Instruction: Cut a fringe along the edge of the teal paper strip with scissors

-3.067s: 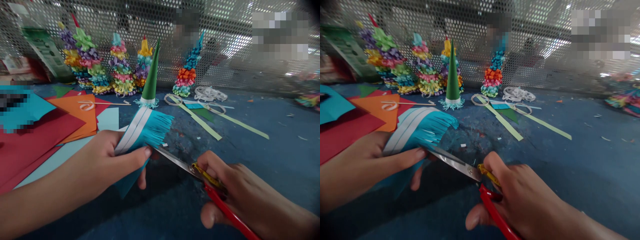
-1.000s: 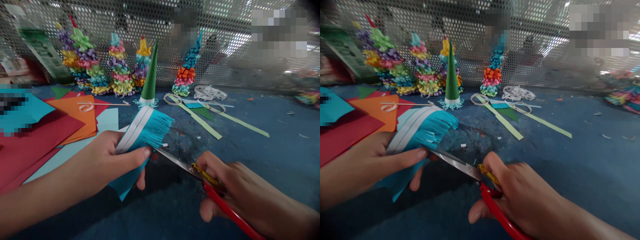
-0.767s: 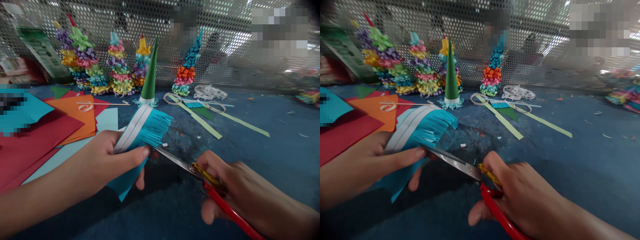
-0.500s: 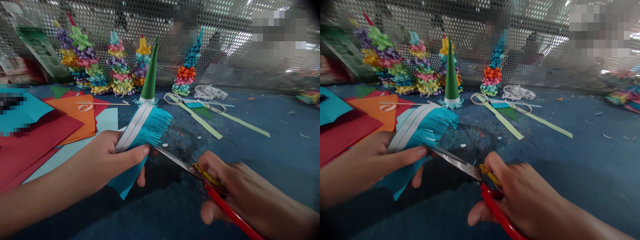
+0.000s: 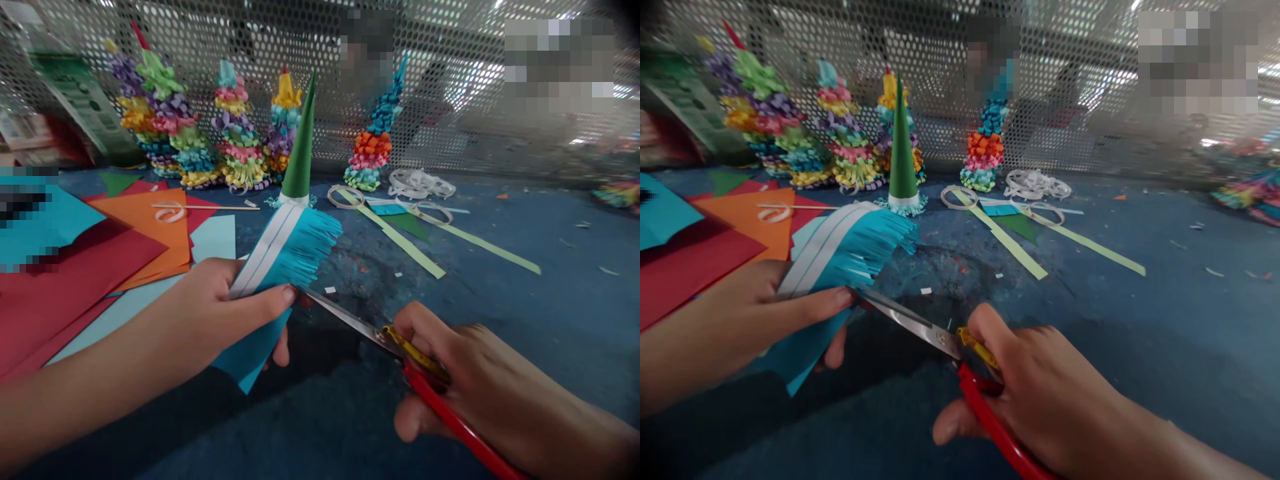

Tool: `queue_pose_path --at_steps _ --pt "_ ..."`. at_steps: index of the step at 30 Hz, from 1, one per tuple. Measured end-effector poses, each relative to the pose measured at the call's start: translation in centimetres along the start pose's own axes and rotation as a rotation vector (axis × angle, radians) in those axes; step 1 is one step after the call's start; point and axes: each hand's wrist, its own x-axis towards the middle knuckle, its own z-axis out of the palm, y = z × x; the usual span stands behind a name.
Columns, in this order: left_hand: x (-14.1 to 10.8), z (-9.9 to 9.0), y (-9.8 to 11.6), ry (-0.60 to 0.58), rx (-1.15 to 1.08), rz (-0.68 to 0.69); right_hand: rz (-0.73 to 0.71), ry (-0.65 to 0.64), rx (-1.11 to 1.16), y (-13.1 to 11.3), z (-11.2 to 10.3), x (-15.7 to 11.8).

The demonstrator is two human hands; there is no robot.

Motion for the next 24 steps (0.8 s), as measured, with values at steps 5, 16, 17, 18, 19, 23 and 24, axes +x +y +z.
queue_pose_path --at_steps 5,16,17,18,19,23,24 --pt "0.12 0.15 0.01 -0.01 0.001 0.027 -0.001 0.014 0.05 0.02 0.18 0.06" --pt "0.07 -0.18 -0.25 -0.083 -0.047 -0.012 -0.016 -0.009 0.111 0.23 -0.21 -0.03" --pt "0.05 -0.17 -0.31 -0.112 -0.078 -0.022 0.0 -0.017 0.095 0.14 -0.24 -0.07" --pt "0.03 -0.12 -0.36 -0.151 -0.122 -0.037 0.016 -0.027 0.075 0.02 -0.26 -0.13" --pt "-0.01 -0.03 -0.38 -0.19 -0.176 -0.052 0.028 -0.034 0.053 -0.11 -0.27 -0.19" --pt "-0.18 0.35 -0.21 -0.236 -0.284 -0.108 0.034 -0.032 0.04 -0.42 -0.24 -0.29" --pt "-0.2 0.4 -0.15 -0.238 -0.279 -0.106 0.025 -0.026 0.068 -0.4 -0.21 -0.26"
